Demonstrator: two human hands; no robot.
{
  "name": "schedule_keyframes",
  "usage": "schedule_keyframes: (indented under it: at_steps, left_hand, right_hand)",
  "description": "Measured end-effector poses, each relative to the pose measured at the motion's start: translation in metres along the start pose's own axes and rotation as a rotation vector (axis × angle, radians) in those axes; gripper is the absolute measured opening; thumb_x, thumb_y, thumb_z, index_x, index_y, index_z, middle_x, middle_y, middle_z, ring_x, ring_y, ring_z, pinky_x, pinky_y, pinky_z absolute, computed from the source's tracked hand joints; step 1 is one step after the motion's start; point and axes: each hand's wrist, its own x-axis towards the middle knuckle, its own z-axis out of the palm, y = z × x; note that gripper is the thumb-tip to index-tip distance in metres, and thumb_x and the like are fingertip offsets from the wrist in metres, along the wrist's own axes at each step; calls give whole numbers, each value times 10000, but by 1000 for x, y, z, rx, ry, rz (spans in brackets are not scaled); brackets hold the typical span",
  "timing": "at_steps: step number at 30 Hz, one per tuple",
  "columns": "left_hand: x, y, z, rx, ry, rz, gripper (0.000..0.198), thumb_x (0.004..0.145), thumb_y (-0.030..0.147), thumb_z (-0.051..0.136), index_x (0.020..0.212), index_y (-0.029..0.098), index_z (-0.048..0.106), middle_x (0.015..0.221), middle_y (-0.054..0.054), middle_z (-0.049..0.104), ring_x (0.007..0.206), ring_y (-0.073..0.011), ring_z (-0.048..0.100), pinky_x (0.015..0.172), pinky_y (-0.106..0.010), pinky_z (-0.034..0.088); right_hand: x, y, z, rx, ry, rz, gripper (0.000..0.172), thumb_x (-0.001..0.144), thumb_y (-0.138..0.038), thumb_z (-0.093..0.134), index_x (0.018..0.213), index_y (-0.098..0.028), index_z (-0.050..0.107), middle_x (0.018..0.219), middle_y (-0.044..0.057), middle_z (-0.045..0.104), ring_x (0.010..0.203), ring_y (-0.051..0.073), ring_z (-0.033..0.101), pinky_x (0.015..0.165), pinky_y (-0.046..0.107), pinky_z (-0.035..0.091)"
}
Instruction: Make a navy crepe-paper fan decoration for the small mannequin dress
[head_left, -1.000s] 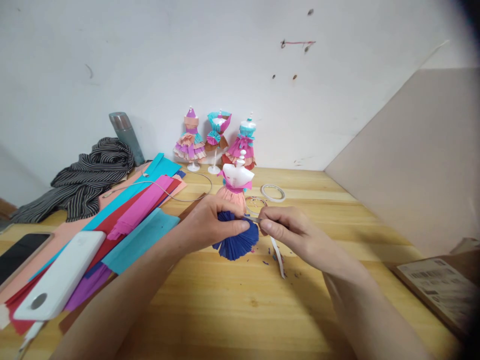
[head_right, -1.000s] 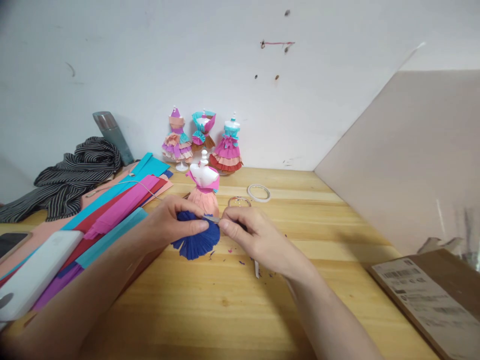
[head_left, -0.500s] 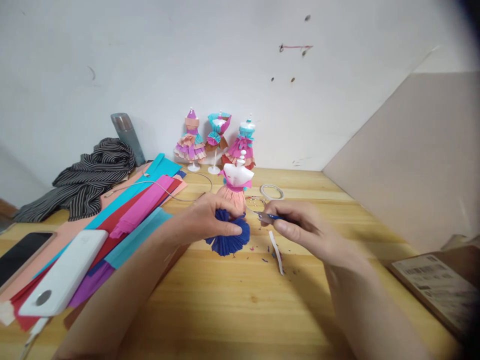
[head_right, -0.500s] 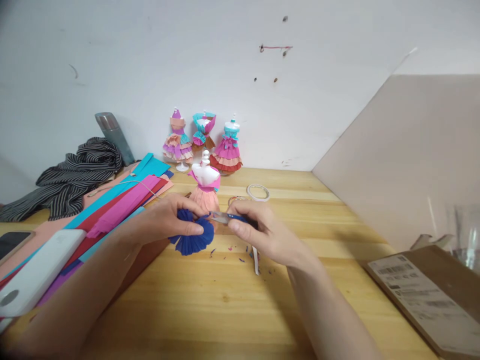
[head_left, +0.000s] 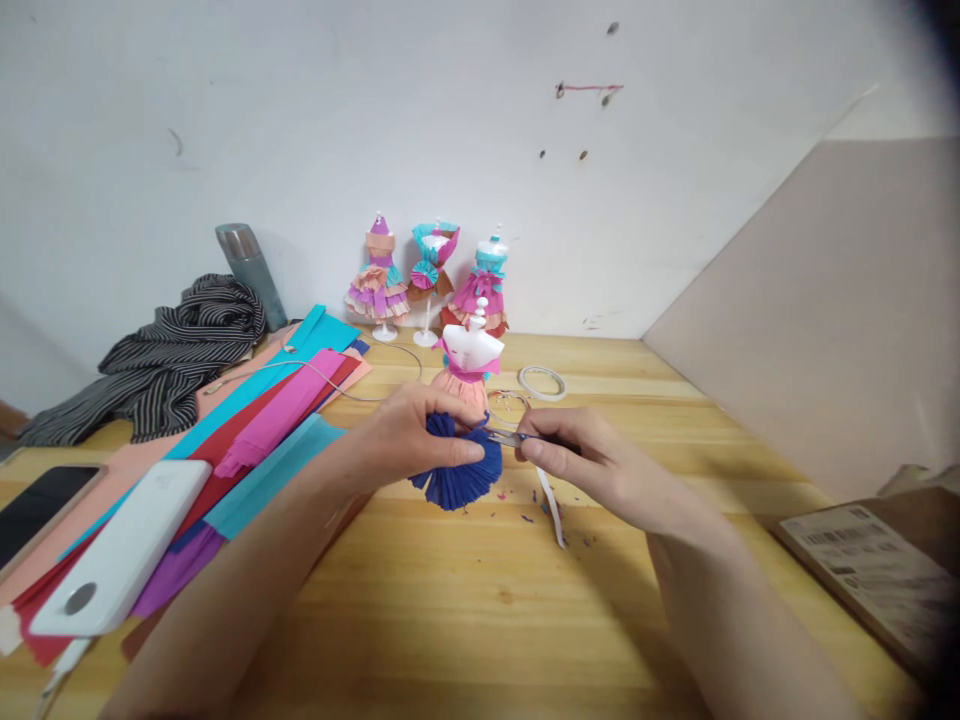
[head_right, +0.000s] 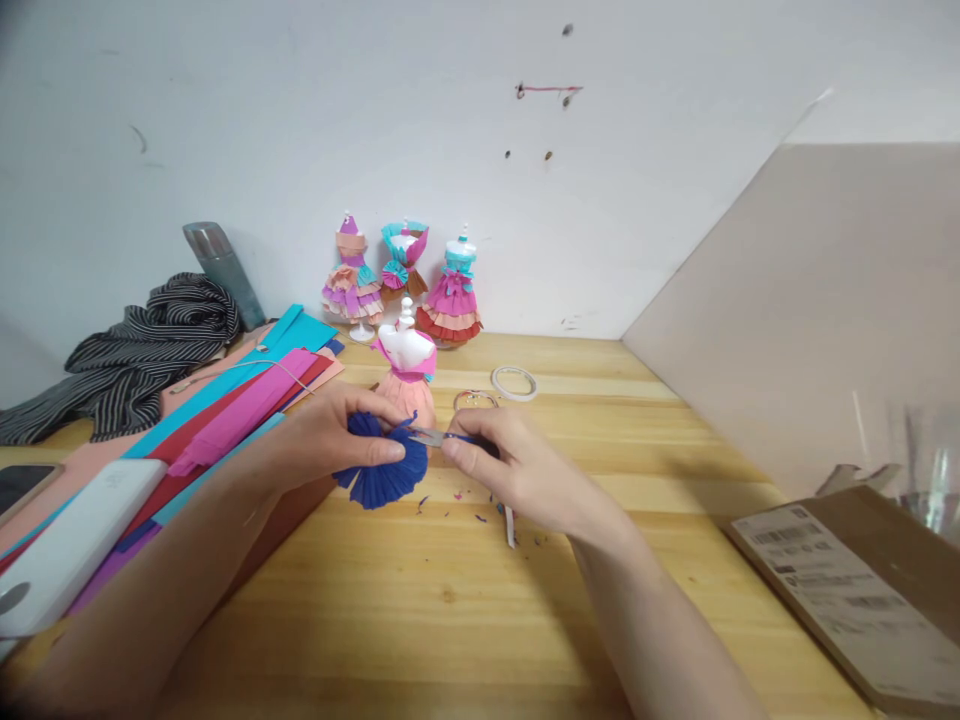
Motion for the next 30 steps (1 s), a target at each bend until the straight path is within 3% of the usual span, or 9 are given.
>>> schedule_keyframes:
  at_steps: [5, 9, 23, 30]
  left_hand:
    - [1, -2, 3, 89, -92, 36, 99, 704, 228, 710, 737, 136, 705, 668, 20, 584, 640, -109, 504, 574, -218, 411]
    - [1, -5, 3, 125, -157, 67, 146, 739, 238, 683, 660, 124, 638, 620, 34, 472, 620, -97, 437, 549, -214, 365]
    - [0, 5, 6, 170, -203, 41, 158, 711, 176, 672, 592, 150, 571, 564, 58, 425, 569, -84, 380, 521, -222, 302]
    - [2, 3, 6, 136, -209, 43, 115, 711, 215, 685, 633, 149, 632, 611, 49, 484, 617, -94, 436, 585, -219, 367]
  right_hand:
    - [0, 2, 3, -21, -2, -5, 440, 906, -557, 428, 653, -198, 448, 616, -22, 404, 584, 127, 392, 537, 266, 317]
    - [-1, 3, 4, -36, 4, -1, 427, 910, -527, 428, 645, -194, 451, 611, -18, 416, 585, 128, 402, 542, 268, 322]
    - [-3, 0, 2, -77, -17, -25, 390, 911, -473, 473, 633, -201, 458, 570, -26, 421, 541, 121, 399, 508, 251, 333]
    - [-2, 0, 4, -44, -56, -33, 385, 915, -472, 466, 646, -196, 471, 572, -28, 428, 536, 117, 404, 507, 248, 337]
